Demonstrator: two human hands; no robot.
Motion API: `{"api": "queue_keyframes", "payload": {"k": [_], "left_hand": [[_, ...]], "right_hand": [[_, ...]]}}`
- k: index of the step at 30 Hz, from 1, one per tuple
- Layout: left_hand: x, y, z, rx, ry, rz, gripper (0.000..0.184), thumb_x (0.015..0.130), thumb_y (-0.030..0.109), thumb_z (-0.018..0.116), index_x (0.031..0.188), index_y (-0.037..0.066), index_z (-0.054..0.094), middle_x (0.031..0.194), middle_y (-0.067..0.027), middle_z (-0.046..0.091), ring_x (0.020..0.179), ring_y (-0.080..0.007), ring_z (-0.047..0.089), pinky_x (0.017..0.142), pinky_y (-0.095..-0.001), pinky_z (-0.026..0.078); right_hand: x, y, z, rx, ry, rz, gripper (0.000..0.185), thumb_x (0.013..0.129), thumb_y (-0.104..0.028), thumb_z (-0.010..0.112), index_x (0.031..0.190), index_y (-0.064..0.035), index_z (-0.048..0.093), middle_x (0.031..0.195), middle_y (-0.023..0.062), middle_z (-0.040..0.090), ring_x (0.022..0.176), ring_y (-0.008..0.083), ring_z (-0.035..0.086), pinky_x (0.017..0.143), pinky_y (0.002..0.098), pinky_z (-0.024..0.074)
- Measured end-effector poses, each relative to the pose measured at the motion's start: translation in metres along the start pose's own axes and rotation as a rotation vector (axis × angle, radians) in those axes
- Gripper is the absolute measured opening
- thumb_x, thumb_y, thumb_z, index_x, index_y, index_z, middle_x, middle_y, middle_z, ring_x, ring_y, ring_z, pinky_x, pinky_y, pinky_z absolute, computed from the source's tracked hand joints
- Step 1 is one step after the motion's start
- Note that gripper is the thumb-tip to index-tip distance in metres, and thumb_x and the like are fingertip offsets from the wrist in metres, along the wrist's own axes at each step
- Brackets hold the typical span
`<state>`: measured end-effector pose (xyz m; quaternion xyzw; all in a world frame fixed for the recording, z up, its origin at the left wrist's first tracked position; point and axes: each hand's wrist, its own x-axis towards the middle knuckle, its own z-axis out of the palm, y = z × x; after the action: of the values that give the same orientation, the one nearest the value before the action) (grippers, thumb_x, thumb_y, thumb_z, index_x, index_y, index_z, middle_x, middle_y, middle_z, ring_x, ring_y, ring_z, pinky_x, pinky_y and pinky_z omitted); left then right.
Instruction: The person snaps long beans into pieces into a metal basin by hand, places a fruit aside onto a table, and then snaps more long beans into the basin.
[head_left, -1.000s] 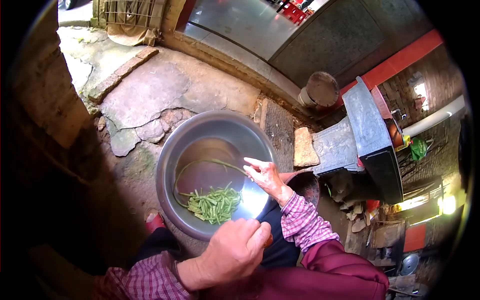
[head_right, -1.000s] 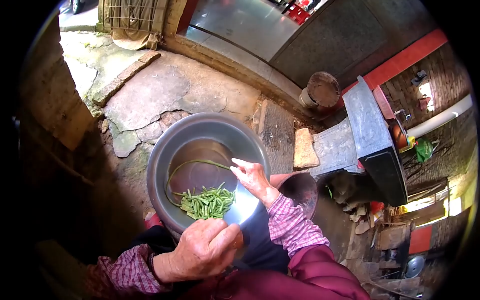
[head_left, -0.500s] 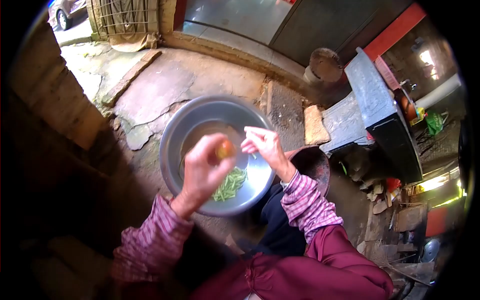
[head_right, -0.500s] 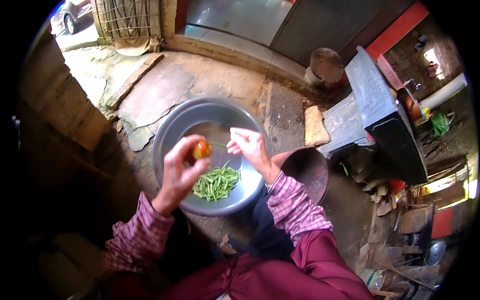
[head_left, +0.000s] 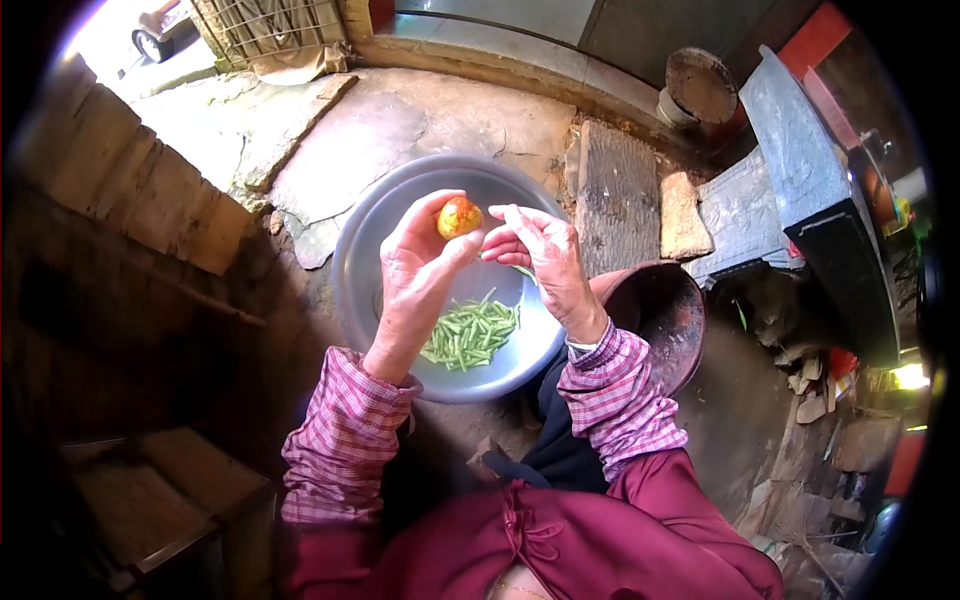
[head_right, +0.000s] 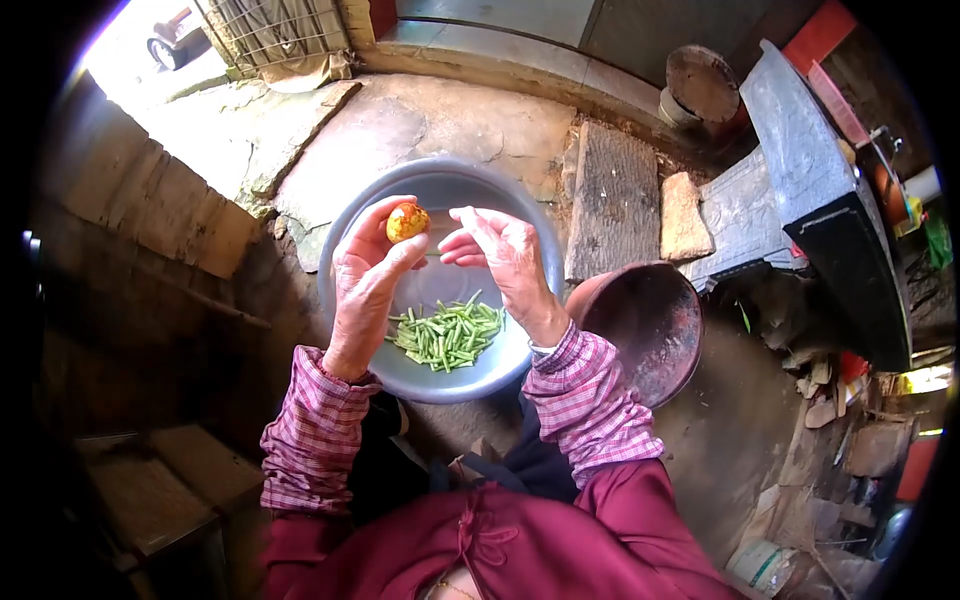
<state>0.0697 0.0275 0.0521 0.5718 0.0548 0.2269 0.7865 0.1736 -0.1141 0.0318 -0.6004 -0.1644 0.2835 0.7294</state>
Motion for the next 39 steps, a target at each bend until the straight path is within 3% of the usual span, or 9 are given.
{"api": "queue_keyframes", "payload": {"k": [7,10,16,18,20,24,29,35,39], "left_hand": [[-0.002,-0.029,0.000,0.318,0.053,0.057,0.043,0.084,-0.001,0.072,0.124,-0.002,0.058,0.112,-0.0108,0.063,0.101,-0.0172,0.064,0.086,-0.0276,0.055],[0.002,-0.045,-0.008,0.323,0.053,0.116,0.037,0.089,0.004,0.070,0.124,-0.001,0.058,0.108,-0.0076,0.063,0.098,-0.0134,0.062,0.087,-0.0264,0.052],[0.000,-0.011,-0.049,0.669,0.374,0.344,0.038,0.080,0.006,0.074,0.114,-0.004,0.063,0.091,-0.0065,0.066,0.080,-0.0099,0.062,0.069,-0.0257,0.053],[-0.041,0.050,-0.063,0.657,0.487,0.218,0.037,0.080,0.007,0.074,0.114,-0.003,0.063,0.089,-0.0061,0.067,0.079,-0.0102,0.062,0.068,-0.0253,0.052],[-0.086,0.074,-0.094,0.703,0.667,0.505,0.031,0.079,0.003,0.074,0.110,0.002,0.066,0.096,-0.0051,0.064,0.079,-0.0096,0.060,0.066,-0.0241,0.050],[-0.231,0.169,-0.141,1.264,1.122,0.473,0.032,0.081,0.003,0.073,0.112,0.006,0.067,0.098,-0.0018,0.062,0.086,-0.0111,0.058,0.070,-0.0236,0.046],[-0.382,0.259,-0.157,1.496,1.558,0.603,0.030,0.085,0.005,0.069,0.115,0.001,0.066,0.100,-0.0046,0.059,0.090,-0.0154,0.057,0.077,-0.0272,0.048],[-0.477,0.316,-0.221,1.410,1.664,0.567,0.037,0.086,0.011,0.072,0.119,-0.003,0.061,0.099,-0.0085,0.067,0.085,-0.0169,0.062,0.076,-0.0293,0.051],[-0.505,0.337,-0.281,1.616,1.729,0.242,0.043,0.084,0.027,0.073,0.117,0.001,0.062,0.096,-0.0111,0.069,0.087,-0.0230,0.065,0.077,-0.0336,0.051]], "right_hand": [[0.003,-0.001,-0.004,-0.018,0.004,0.010,0.038,0.101,-0.032,0.057,0.116,0.0015,0.065,0.088,0.0132,0.072,0.077,0.0175,0.071,0.072,0.0261,0.0562],[0.012,0.010,-0.010,-0.027,-0.002,-0.016,0.035,0.100,-0.030,0.058,0.116,0.0005,0.066,0.090,0.0125,0.072,0.078,0.0176,0.071,0.073,0.0266,0.0565],[0.032,0.014,-0.010,-0.128,0.078,-0.077,0.034,0.101,-0.026,0.057,0.122,-0.0003,0.065,0.097,0.0124,0.072,0.083,0.0163,0.070,0.075,0.0249,0.0563],[0.037,0.018,-0.011,-0.129,0.052,-0.068,0.037,0.102,-0.028,0.055,0.125,-0.0003,0.063,0.097,0.0117,0.071,0.083,0.0153,0.070,0.076,0.0232,0.0552],[0.035,0.020,-0.012,-0.167,0.020,-0.101,0.039,0.103,-0.029,0.053,0.127,-0.0001,0.061,0.100,0.0118,0.071,0.085,0.0155,0.069,0.078,0.0226,0.0545],[0.030,0.028,-0.013,-0.246,-0.085,-0.188,0.038,0.103,-0.028,0.051,0.128,-0.0007,0.061,0.103,0.0123,0.070,0.088,0.0166,0.069,0.080,0.0243,0.0544],[0.026,0.038,-0.015,-0.279,-0.170,-0.185,0.037,0.104,-0.024,0.050,0.127,0.0030,0.059,0.100,0.0136,0.068,0.089,0.0171,0.067,0.082,0.0262,0.0563],[0.030,0.046,-0.020,-0.229,-0.073,-0.048,0.035,0.102,-0.022,0.054,0.124,0.0046,0.060,0.100,0.0141,0.068,0.087,0.0169,0.067,0.077,0.0246,0.0570],[0.031,0.057,-0.035,-0.208,-0.063,-0.070,0.033,0.101,-0.021,0.056,0.122,0.0035,0.062,0.095,0.0135,0.069,0.081,0.0168,0.068,0.071,0.0231,0.0569]]}}
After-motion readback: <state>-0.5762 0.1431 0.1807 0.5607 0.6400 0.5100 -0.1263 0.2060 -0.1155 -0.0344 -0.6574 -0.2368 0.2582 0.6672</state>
